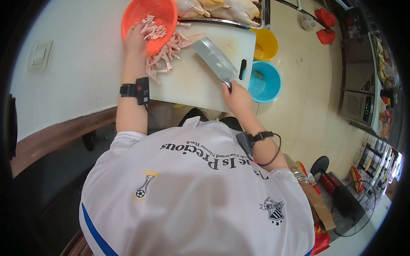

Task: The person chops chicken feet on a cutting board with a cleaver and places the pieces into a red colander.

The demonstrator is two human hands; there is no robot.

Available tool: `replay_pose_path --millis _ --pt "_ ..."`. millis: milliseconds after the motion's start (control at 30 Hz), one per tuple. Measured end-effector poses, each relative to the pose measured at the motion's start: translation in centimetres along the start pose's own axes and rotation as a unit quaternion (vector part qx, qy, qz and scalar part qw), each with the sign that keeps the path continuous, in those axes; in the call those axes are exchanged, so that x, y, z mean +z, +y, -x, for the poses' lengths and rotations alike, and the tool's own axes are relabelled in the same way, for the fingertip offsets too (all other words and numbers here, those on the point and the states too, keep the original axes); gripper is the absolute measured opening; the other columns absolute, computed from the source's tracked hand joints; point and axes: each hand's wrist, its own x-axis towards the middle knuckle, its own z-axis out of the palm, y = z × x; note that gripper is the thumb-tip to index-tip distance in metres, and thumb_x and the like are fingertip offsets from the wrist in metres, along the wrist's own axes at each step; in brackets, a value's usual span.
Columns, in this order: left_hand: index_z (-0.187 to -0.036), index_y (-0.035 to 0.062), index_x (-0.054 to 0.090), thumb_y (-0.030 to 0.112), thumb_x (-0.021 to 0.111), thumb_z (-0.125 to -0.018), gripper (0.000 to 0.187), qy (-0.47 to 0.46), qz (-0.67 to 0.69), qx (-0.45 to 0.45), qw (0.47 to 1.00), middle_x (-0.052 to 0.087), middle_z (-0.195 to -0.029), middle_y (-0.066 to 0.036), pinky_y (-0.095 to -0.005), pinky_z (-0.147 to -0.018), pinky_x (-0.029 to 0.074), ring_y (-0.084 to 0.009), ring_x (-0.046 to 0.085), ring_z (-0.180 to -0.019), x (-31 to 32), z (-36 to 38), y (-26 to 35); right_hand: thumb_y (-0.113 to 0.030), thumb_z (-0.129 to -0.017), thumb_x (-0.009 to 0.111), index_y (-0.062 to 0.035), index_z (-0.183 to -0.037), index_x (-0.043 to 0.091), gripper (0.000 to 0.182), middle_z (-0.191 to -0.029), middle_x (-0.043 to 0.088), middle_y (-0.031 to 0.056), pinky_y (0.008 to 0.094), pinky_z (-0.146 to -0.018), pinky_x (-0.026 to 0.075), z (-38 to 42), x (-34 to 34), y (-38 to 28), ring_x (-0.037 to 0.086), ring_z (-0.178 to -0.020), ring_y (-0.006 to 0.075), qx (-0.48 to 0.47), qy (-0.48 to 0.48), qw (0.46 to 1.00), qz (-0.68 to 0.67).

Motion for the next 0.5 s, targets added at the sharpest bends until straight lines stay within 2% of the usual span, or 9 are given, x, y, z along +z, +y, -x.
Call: replay_pose_path --millis 67,133,233,300,367,400,433,467,500 --pt "-0.116 0.0039 0.059 0.011 0.066 -0.094 0.024 0.007 0.062 -0.02 0.998 0.064 -0.107 -0.008 -0.0304 -0.066 0.047 -0.0159 0.062 -0.077 0.4 0.5 -0.3 -0.038 -0.098 0.06 -0.0026 -0.092 0.064 0.036 -0.09 0.068 0.0214 0.0488 -0.072 0.054 -1.5 1.3 -0.6 0.068 -0.088 0.04 -0.01 -0.002 1.0 0.011" --pt "-0.113 0.0032 0.056 0.009 0.063 -0.093 0.021 -0.004 0.108 -0.019 0.994 0.065 -0.092 -0.009 -0.0273 -0.052 0.049 -0.016 0.064 -0.066 1.3 1.5 0.9 -0.037 -0.096 0.062 -0.0027 -0.095 0.065 0.035 -0.096 0.067 0.0204 0.0483 -0.076 0.054 -1.6 2.1 -0.8 0.067 -0.093 0.0394 -0.02 -0.006 1.0 0.018" --pt "-0.112 0.0038 0.056 0.01 0.063 -0.093 0.021 -0.001 0.102 -0.012 0.995 0.062 -0.091 -0.008 -0.0264 -0.049 0.047 -0.0172 0.063 -0.062 2.5 1.9 1.5 -0.029 -0.09 0.07 -0.0031 -0.11 0.067 0.033 -0.112 0.063 0.0197 0.044 -0.085 0.053 -1.6 1.4 -1.9 0.062 -0.107 0.038 -0.09 0.03 0.993 0.064" --pt "-0.111 0.0041 0.056 0.011 0.063 -0.093 0.021 -0.001 0.096 -0.005 0.995 0.062 -0.092 -0.009 -0.0265 -0.049 0.047 -0.0177 0.063 -0.062 3.2 1.5 1.1 -0.017 -0.085 0.074 -0.0031 -0.115 0.066 0.034 -0.119 0.057 0.0181 0.0417 -0.092 0.051 -1.6 -1.0 -4.8 0.058 -0.114 0.0368 -0.22 0.124 0.96 -0.12" --pt "-0.107 0.0015 0.057 0.013 0.065 -0.093 0.02 -0.03 0.097 -0.048 0.994 0.062 -0.094 -0.008 -0.0338 -0.069 0.048 -0.0198 0.061 -0.077 4.1 1.6 1.5 -0.01 -0.081 0.075 -0.0049 -0.116 0.065 0.037 -0.121 0.056 0.0155 0.0419 -0.092 0.05 -1.0 -4.7 -9.4 0.057 -0.111 0.0333 -0.341 0.124 0.909 -0.206" --pt "-0.107 0.0015 0.057 0.013 0.065 -0.093 0.02 -0.034 0.099 -0.049 0.993 0.062 -0.094 -0.008 -0.0338 -0.069 0.048 -0.0198 0.061 -0.077 4.6 1.3 1.2 -0.009 -0.078 0.076 -0.0085 -0.119 0.066 0.042 -0.124 0.056 0.0139 0.0418 -0.094 0.049 -0.9 -6.2 -11.1 0.057 -0.112 0.0322 -0.415 0.137 0.883 -0.172" --pt "-0.099 0.0068 0.058 0.015 0.064 -0.09 0.013 -0.044 0.11 -0.072 0.99 0.06 -0.086 -0.007 -0.0301 -0.057 0.042 -0.0183 0.057 -0.069 5.2 0.8 0.8 -0.007 -0.075 0.077 -0.0121 -0.122 0.066 0.048 -0.127 0.056 0.0123 0.0418 -0.096 0.048 -0.7 -7.3 -12.4 0.057 -0.113 0.0311 -0.484 0.149 0.851 -0.138" --pt "-0.09 0.0121 0.059 0.016 0.063 -0.087 0.007 -0.055 0.119 -0.094 0.987 0.058 -0.078 -0.005 -0.0264 -0.045 0.036 -0.0168 0.053 -0.061 5.8 0.4 0.5 -0.007 -0.075 0.077 -0.0121 -0.122 0.066 0.048 -0.127 0.056 0.0123 0.0418 -0.096 0.048 -0.4 -8.1 -13.5 0.057 -0.113 0.0311 -0.481 0.153 0.853 -0.137" --pt "-0.09 0.0121 0.059 0.016 0.063 -0.087 0.007 -0.062 0.119 -0.095 0.986 0.058 -0.078 -0.005 -0.0264 -0.045 0.036 -0.0168 0.053 -0.061 6.3 0.1 0.4 -0.005 -0.073 0.076 -0.0159 -0.124 0.066 0.053 -0.129 0.056 0.0107 0.0413 -0.098 0.046 -0.3 -8.8 -14.4 0.056 -0.115 0.0305 -0.547 0.167 0.817 -0.08"
